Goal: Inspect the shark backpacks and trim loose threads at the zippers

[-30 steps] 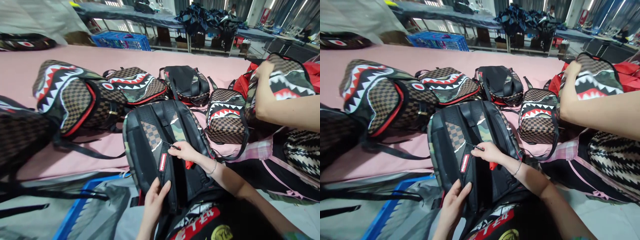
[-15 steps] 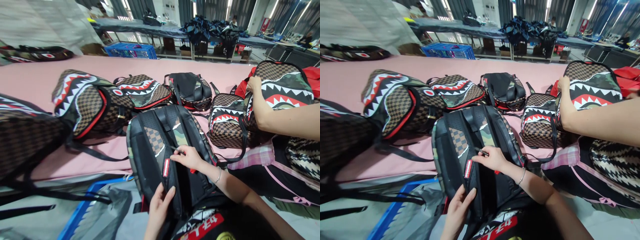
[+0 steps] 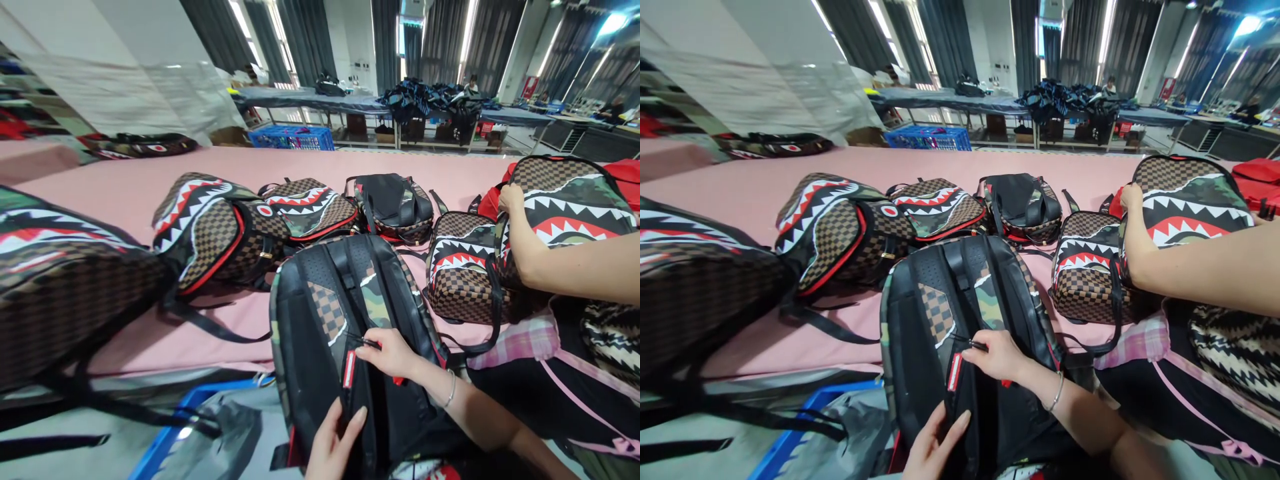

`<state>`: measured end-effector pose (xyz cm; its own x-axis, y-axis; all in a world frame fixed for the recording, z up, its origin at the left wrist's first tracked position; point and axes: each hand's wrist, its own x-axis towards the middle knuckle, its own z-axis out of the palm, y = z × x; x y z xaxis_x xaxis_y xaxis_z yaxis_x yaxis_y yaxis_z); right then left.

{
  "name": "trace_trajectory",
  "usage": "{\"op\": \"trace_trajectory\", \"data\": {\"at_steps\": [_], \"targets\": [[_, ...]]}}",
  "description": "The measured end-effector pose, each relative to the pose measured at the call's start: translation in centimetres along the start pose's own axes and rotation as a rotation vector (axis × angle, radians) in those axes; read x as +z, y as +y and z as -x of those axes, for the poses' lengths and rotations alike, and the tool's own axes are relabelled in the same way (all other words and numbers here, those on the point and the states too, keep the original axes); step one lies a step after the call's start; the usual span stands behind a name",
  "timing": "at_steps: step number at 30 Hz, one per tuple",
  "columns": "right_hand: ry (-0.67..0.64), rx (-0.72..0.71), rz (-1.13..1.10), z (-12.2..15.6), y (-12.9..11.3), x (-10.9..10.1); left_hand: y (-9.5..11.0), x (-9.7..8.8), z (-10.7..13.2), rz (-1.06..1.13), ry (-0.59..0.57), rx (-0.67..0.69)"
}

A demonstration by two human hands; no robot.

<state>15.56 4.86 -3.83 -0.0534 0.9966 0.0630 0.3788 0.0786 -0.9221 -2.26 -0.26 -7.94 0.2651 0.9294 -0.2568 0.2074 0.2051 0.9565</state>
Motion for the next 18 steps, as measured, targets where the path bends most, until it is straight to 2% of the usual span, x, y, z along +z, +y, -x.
{"op": "trace_trajectory", "data": {"at_steps": [2, 4, 5, 7, 9, 11, 14, 16, 18], "targets": [[-0.005, -0.007, -0.004, 0.5, -0.2, 0.0, 0.8, -1.7, -0.5, -0.142, -0.154, 0.027], [-0.002, -0.024, 0.004, 1.2, -0.5, 0.0, 2.4, -4.4, -1.3, -0.295, -0.200, 0.058], [-0.003, -0.040, 0.007, 1.6, -0.7, 0.0, 3.5, -5.8, -1.8, -0.342, -0.130, 0.082], [-0.020, -0.075, 0.014, 2.6, -0.9, 0.2, 6.1, -8.4, -3.2, -0.378, 0.143, 0.152], [-0.053, -0.115, 0.021, 3.6, -1.2, 0.2, 9.2, -10.2, -4.8, -0.453, 0.387, 0.295], [-0.094, -0.156, 0.030, 4.6, -1.5, 0.2, 12.5, -10.8, -6.6, -0.533, 0.496, 0.531], [-0.176, -0.188, 0.003, 5.9, -1.7, 0.0, 17.1, -10.4, -9.6, -0.616, 0.484, 0.837], [-0.245, -0.189, -0.054, 6.3, -1.8, -0.2, 19.7, -9.8, -11.5, -0.690, 0.397, 0.896], [-0.299, -0.179, -0.103, 6.4, -1.7, -0.4, 21.7, -9.2, -12.9, -0.780, 0.274, 0.858]]}}
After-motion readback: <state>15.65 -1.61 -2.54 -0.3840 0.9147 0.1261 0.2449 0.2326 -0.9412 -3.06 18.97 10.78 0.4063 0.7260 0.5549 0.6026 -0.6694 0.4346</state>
